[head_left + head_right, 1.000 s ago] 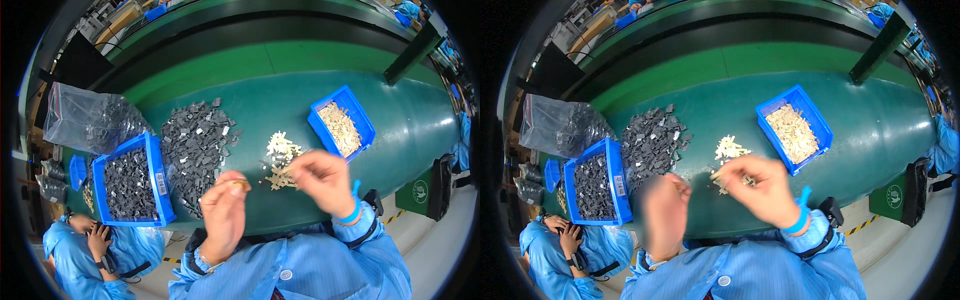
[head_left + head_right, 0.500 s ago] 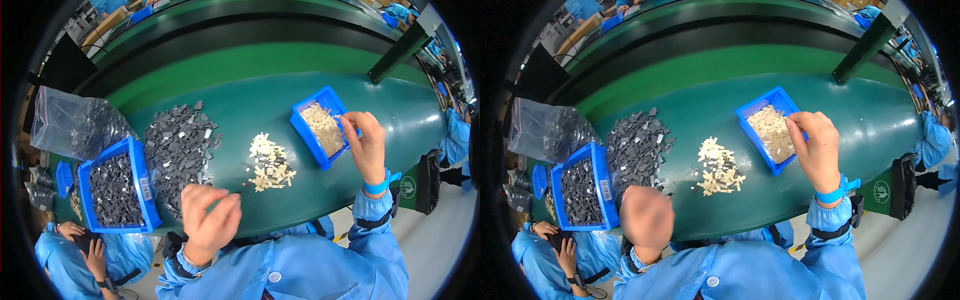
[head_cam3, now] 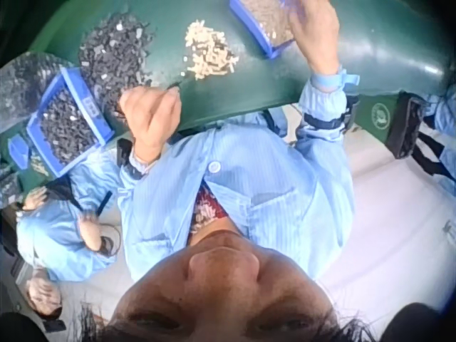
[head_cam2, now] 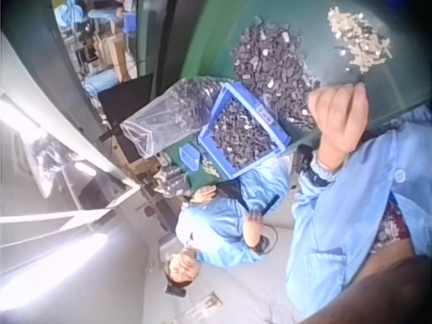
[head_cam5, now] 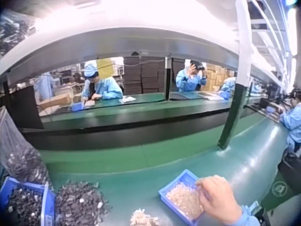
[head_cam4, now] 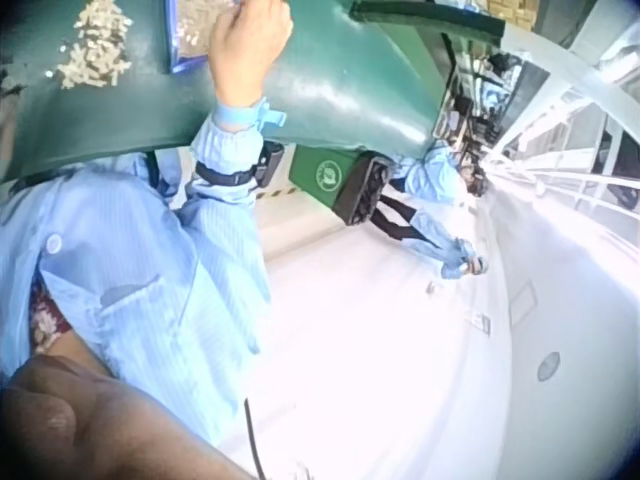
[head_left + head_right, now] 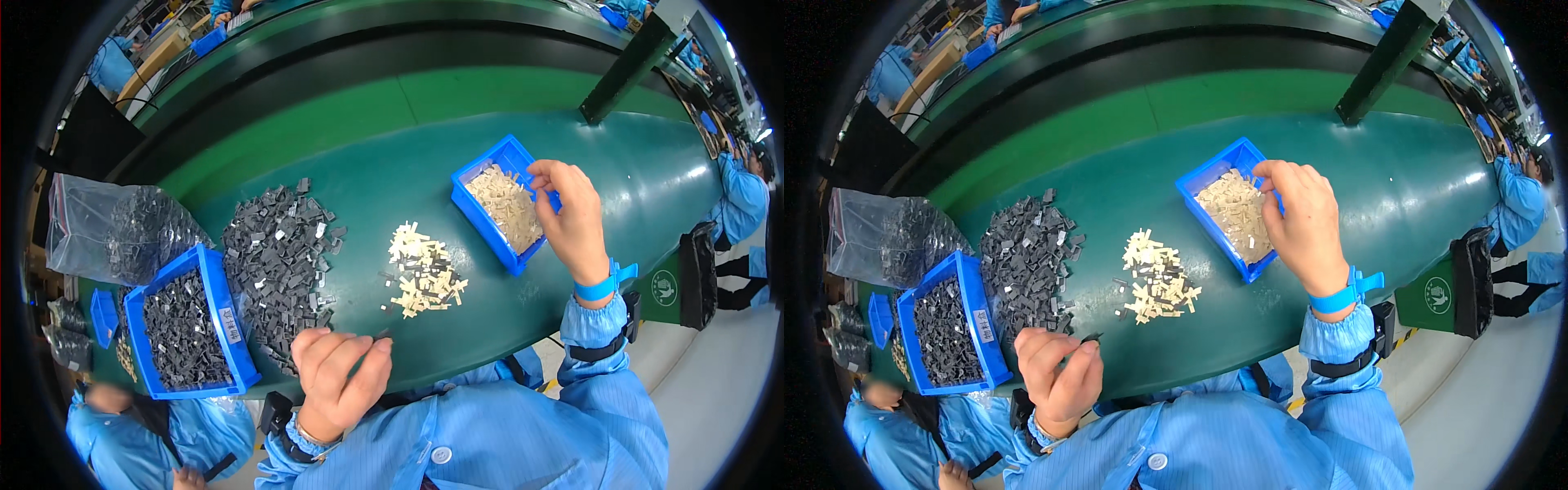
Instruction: Manually assembling small yellow/white plastic components into black plastic frames at an industrial workstation.
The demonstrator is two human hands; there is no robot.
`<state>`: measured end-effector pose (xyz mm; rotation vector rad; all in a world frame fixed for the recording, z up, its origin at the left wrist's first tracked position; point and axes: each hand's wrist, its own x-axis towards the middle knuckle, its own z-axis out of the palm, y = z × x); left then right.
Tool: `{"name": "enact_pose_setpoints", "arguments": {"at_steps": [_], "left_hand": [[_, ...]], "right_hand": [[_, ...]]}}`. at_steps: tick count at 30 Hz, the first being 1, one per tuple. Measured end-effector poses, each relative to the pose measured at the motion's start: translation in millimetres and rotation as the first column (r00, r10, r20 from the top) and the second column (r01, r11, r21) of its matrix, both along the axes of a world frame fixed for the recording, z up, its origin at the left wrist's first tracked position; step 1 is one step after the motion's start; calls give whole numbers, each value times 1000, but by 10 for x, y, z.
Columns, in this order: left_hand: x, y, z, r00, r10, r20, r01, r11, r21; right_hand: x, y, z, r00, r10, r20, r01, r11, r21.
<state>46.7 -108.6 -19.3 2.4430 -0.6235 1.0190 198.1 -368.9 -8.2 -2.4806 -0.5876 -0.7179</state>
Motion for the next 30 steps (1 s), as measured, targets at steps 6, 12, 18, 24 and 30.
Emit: {"name": "enact_pose_setpoints", "arguments": {"at_steps": [6, 12, 18, 24, 30], "left_hand": [[-3, -35, 15, 995, -82, -49, 87, 991, 106], [-51, -48, 23, 995, -99, 12, 96, 984, 150], [-72, -64, -36, 989, -139, 50, 131, 981, 142], [83, 38, -70, 989, 107, -98, -91, 983, 161], [635, 90, -95, 891, 390, -234, -326, 907, 268]], "right_hand": [[-389, 355, 198, 765, 578, -283, -457, 797, 395], [-513, 688, 103, 332, 826, -456, -612, 557, 562], [-532, 704, 67, 254, 845, -470, -635, 513, 578], [-545, 784, 15, 522, 755, -396, -664, 652, 366], [-567, 705, -84, 792, 552, -262, -333, 749, 572]]}}
